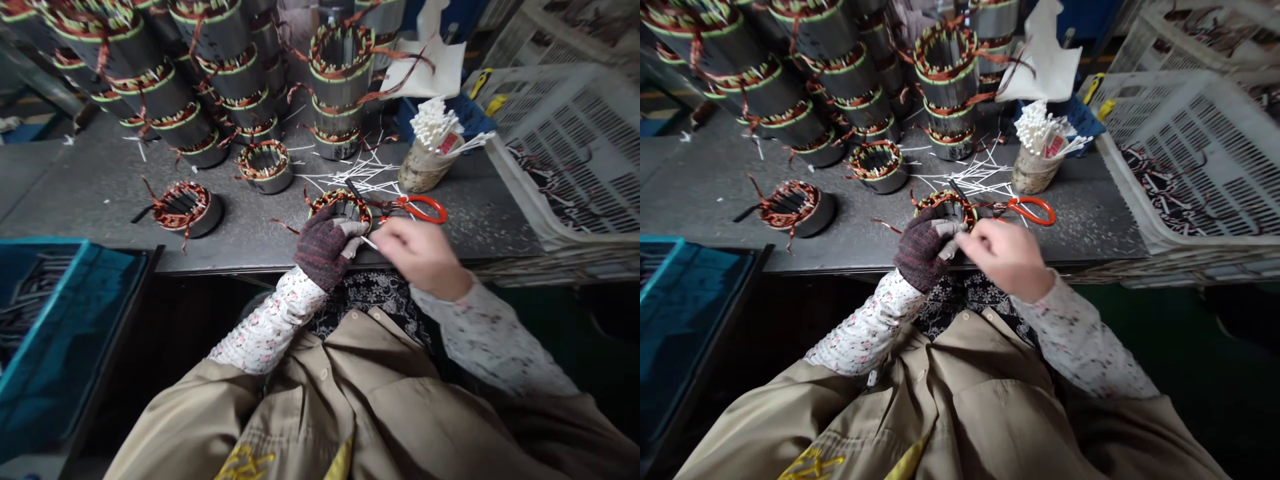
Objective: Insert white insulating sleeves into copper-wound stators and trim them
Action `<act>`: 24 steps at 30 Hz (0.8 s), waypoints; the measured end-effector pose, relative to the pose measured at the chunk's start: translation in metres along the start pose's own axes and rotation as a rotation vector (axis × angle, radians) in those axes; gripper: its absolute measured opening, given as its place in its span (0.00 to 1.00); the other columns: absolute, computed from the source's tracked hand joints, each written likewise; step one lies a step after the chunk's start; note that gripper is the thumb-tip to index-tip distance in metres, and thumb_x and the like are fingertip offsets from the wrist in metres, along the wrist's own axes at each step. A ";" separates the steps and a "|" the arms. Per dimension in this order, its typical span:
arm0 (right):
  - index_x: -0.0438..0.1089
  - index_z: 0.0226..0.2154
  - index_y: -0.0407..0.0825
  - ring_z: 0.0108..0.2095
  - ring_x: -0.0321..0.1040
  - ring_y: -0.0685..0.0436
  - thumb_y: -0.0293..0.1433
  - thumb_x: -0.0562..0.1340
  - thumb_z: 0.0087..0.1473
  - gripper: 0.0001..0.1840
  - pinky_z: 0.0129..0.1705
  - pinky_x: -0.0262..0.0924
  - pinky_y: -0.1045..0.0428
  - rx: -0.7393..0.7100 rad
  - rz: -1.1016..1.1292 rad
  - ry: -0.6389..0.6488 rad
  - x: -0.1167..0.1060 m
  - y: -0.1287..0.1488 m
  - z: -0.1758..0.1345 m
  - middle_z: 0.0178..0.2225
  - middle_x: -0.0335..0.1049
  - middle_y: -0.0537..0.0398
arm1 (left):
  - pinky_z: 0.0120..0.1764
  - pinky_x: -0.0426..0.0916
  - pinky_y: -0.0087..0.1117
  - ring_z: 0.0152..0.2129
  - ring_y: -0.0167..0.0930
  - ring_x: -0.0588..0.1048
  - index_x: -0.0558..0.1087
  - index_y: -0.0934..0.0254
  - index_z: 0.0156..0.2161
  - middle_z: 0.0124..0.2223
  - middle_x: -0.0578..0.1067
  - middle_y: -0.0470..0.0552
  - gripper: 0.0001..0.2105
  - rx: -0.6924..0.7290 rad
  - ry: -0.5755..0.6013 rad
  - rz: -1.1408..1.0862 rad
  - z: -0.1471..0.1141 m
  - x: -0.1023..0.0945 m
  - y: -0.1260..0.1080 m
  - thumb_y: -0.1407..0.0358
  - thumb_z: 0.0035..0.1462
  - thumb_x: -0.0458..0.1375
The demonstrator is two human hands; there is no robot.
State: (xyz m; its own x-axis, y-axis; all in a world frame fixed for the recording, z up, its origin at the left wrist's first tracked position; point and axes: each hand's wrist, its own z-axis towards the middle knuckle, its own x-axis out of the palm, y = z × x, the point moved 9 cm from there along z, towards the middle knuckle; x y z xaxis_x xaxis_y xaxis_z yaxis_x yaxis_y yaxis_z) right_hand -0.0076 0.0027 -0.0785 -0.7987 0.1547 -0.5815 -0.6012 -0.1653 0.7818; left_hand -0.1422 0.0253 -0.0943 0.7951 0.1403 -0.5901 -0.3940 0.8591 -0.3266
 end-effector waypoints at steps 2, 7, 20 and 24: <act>0.59 0.17 0.51 0.22 0.53 0.49 0.43 0.60 0.57 0.23 0.28 0.47 0.49 0.032 -0.080 0.068 0.017 -0.006 0.003 0.18 0.59 0.57 | 0.59 0.71 0.45 0.42 0.30 0.80 0.74 0.60 0.48 0.42 0.82 0.47 0.09 0.009 0.022 0.045 0.000 0.001 -0.001 0.65 0.65 0.55; 0.68 0.22 0.50 0.22 0.57 0.50 0.40 0.58 0.61 0.19 0.27 0.52 0.51 -0.054 0.243 -0.015 0.005 -0.004 -0.003 0.20 0.60 0.59 | 0.57 0.73 0.43 0.45 0.30 0.80 0.73 0.60 0.48 0.44 0.81 0.49 0.08 -0.021 0.044 0.047 0.000 0.003 -0.002 0.65 0.66 0.55; 0.63 0.19 0.51 0.22 0.53 0.51 0.35 0.63 0.58 0.18 0.26 0.53 0.52 0.140 0.938 -0.093 0.004 -0.027 -0.004 0.18 0.54 0.60 | 0.57 0.73 0.41 0.40 0.30 0.80 0.70 0.60 0.38 0.37 0.79 0.48 0.06 -0.020 0.025 0.132 -0.005 0.007 -0.007 0.61 0.65 0.59; 0.59 0.22 0.53 0.25 0.61 0.48 0.38 0.56 0.62 0.17 0.30 0.59 0.49 0.099 0.850 -0.177 0.014 -0.023 0.036 0.22 0.58 0.58 | 0.61 0.70 0.46 0.43 0.35 0.80 0.71 0.62 0.40 0.39 0.79 0.54 0.06 -0.015 0.033 0.183 -0.007 0.024 -0.024 0.61 0.65 0.57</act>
State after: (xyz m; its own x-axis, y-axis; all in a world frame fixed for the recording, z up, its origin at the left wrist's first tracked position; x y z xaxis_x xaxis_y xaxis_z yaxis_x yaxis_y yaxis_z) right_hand -0.0035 0.0433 -0.0968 -0.9550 0.1679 0.2447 0.2079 -0.2098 0.9554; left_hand -0.1170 0.0047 -0.1053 0.6941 0.2770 -0.6644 -0.5377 0.8132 -0.2227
